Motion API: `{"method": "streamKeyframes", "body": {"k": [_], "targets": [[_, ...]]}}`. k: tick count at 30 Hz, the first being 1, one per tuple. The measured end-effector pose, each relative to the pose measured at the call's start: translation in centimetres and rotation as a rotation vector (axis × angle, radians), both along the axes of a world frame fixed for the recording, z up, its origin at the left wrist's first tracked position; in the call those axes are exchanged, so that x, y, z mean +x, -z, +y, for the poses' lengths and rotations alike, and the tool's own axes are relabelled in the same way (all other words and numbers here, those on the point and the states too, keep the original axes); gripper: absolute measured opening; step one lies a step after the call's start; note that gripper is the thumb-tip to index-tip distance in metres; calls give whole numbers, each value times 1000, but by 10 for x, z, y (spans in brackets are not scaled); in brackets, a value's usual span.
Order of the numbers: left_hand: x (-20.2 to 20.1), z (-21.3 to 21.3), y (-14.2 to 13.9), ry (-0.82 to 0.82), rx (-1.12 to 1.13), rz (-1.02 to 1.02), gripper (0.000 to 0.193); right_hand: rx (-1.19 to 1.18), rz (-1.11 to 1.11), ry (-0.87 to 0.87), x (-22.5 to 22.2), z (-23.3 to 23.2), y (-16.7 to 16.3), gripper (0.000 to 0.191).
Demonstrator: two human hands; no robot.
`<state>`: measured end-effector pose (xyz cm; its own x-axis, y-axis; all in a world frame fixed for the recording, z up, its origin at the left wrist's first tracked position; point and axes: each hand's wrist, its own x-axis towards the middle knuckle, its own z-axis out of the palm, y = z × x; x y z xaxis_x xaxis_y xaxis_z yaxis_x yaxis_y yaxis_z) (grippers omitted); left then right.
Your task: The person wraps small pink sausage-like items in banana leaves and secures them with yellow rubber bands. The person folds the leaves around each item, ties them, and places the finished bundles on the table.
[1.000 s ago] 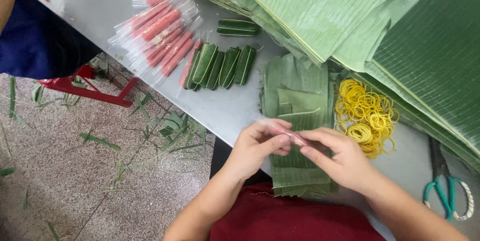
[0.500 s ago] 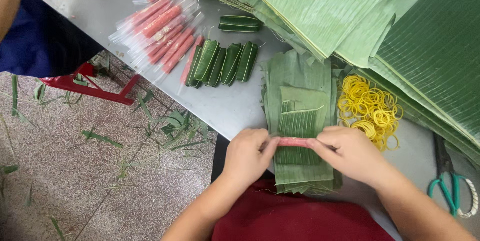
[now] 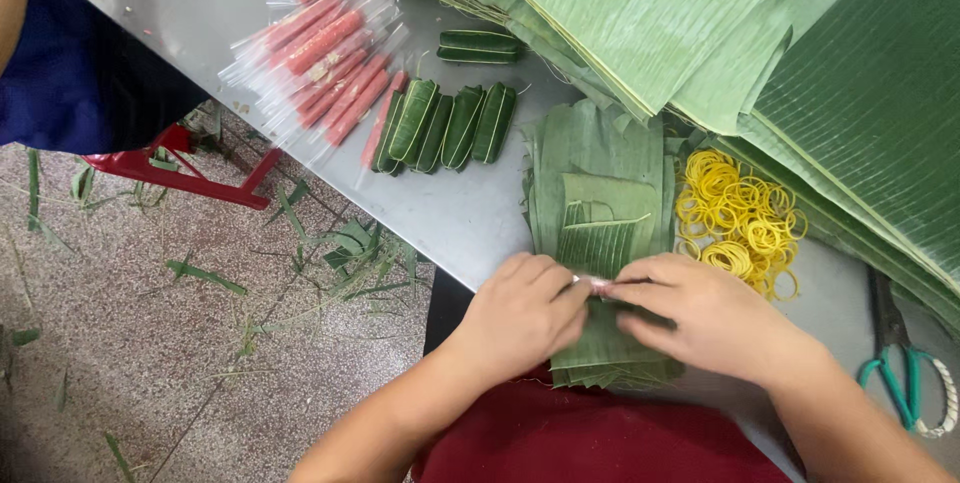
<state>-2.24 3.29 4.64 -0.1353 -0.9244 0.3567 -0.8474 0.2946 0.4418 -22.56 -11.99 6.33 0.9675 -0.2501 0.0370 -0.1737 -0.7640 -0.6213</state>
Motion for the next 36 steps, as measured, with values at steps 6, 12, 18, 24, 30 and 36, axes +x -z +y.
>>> {"method": "streamKeyframes", "body": {"k": [6, 12, 18, 24, 30, 36], "targets": [[2, -20, 23, -127, 41, 161, 29, -179, -149, 134, 10, 0, 20, 23], [6, -15, 17, -3, -31, 83, 39, -194, -86, 89, 11, 3, 13, 30], [10, -26, 20, -117, 9, 66, 19, -226, -163, 263, 21, 6, 18, 29], [15, -40, 23, -148, -118, 14, 17, -446, -208, 154, 26, 12, 19, 33], [2, -16, 2, 233, -114, 16, 17, -442, -110, 173, 28, 14, 14, 45], [-20, 15, -4, 202, 142, 90, 26, -275, -4, 83, 17, 14, 10, 38]]}}
